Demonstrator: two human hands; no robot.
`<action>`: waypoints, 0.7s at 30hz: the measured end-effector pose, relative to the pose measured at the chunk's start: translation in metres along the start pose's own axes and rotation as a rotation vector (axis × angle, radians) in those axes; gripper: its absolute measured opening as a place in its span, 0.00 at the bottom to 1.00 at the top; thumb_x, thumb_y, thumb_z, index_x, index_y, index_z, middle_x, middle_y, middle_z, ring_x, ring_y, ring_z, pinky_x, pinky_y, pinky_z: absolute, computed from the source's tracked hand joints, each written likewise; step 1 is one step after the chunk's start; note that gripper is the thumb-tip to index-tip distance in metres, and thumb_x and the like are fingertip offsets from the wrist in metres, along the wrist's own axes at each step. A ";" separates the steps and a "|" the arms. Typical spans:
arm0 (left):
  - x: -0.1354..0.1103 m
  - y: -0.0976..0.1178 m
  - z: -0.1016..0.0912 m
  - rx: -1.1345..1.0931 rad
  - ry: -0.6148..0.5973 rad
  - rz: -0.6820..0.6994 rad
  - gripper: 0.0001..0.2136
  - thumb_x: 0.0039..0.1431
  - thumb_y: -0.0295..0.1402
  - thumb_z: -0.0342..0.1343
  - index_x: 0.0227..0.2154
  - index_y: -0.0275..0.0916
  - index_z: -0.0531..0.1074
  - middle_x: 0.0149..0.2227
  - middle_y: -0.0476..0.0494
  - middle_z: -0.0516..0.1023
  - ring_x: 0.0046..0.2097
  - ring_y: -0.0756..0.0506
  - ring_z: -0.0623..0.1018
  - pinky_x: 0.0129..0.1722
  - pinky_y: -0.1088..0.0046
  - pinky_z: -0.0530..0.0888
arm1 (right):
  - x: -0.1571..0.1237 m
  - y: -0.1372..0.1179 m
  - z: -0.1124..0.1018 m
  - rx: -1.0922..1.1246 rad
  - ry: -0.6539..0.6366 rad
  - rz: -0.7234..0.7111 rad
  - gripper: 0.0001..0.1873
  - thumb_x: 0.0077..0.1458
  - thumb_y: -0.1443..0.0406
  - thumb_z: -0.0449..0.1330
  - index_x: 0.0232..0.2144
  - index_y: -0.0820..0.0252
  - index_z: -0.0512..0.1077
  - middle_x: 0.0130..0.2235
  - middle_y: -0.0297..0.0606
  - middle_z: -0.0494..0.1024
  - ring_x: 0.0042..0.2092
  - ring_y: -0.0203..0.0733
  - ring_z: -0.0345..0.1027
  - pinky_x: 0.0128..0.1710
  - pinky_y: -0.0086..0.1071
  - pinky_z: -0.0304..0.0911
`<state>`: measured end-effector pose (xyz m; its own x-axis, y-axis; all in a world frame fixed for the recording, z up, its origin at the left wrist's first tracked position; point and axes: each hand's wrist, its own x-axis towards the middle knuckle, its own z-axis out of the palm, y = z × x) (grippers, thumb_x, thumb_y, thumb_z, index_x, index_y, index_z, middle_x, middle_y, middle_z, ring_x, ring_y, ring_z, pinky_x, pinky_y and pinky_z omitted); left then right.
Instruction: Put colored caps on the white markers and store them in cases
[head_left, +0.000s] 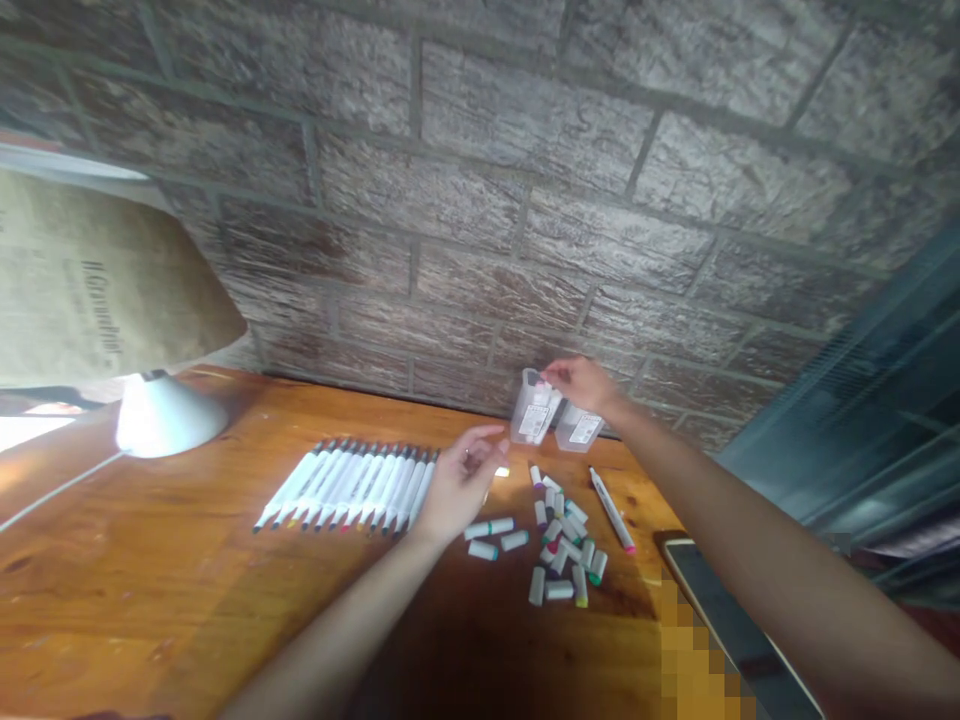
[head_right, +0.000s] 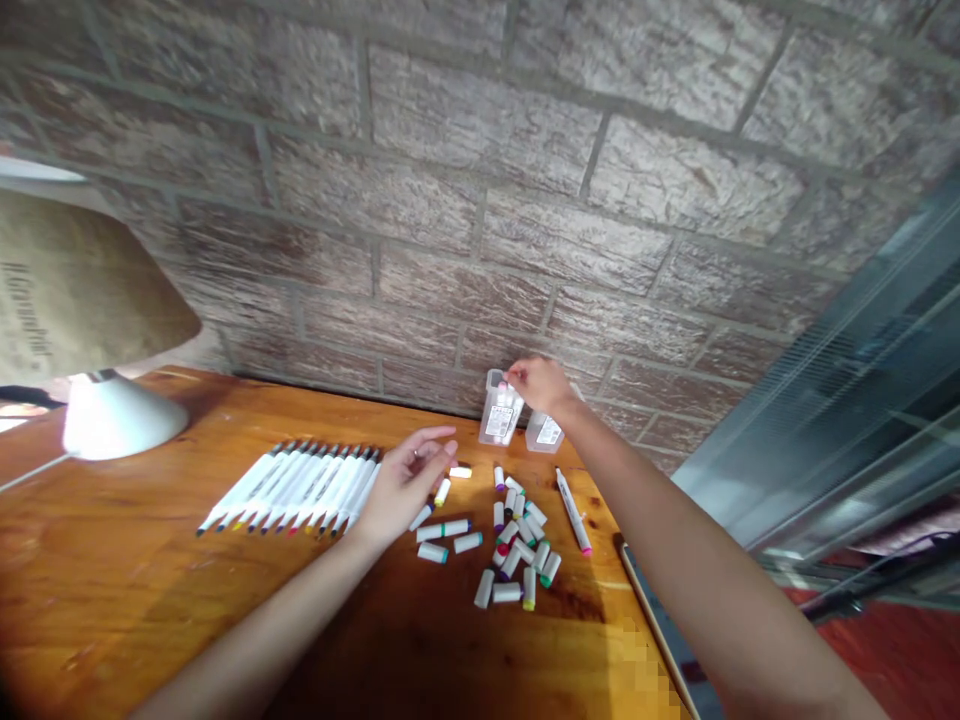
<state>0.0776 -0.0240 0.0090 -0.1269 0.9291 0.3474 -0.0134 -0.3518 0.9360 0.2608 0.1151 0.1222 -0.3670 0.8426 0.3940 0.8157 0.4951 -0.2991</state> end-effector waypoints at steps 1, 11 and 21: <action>0.001 -0.001 0.000 0.005 -0.001 -0.002 0.18 0.60 0.46 0.59 0.46 0.38 0.74 0.28 0.49 0.79 0.25 0.52 0.73 0.25 0.76 0.67 | -0.002 -0.002 0.000 -0.015 -0.028 0.001 0.09 0.57 0.62 0.62 0.28 0.55 0.82 0.29 0.37 0.83 0.32 0.41 0.74 0.36 0.31 0.62; 0.006 -0.004 0.001 0.010 -0.001 -0.029 0.21 0.56 0.47 0.62 0.46 0.36 0.74 0.27 0.49 0.78 0.27 0.50 0.75 0.26 0.76 0.67 | -0.125 0.067 -0.085 -0.015 0.083 0.126 0.18 0.59 0.53 0.58 0.39 0.58 0.83 0.37 0.40 0.85 0.33 0.42 0.75 0.38 0.35 0.66; 0.004 -0.007 0.003 0.053 -0.037 -0.015 0.20 0.57 0.46 0.62 0.47 0.38 0.75 0.27 0.49 0.77 0.26 0.51 0.72 0.27 0.76 0.66 | -0.366 0.141 -0.102 0.125 0.146 0.727 0.19 0.51 0.47 0.61 0.34 0.51 0.82 0.38 0.44 0.85 0.40 0.57 0.80 0.39 0.42 0.75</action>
<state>0.0803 -0.0179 0.0041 -0.0907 0.9381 0.3344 0.0379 -0.3323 0.9424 0.5557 -0.1450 0.0245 0.3150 0.9342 0.1676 0.7697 -0.1482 -0.6210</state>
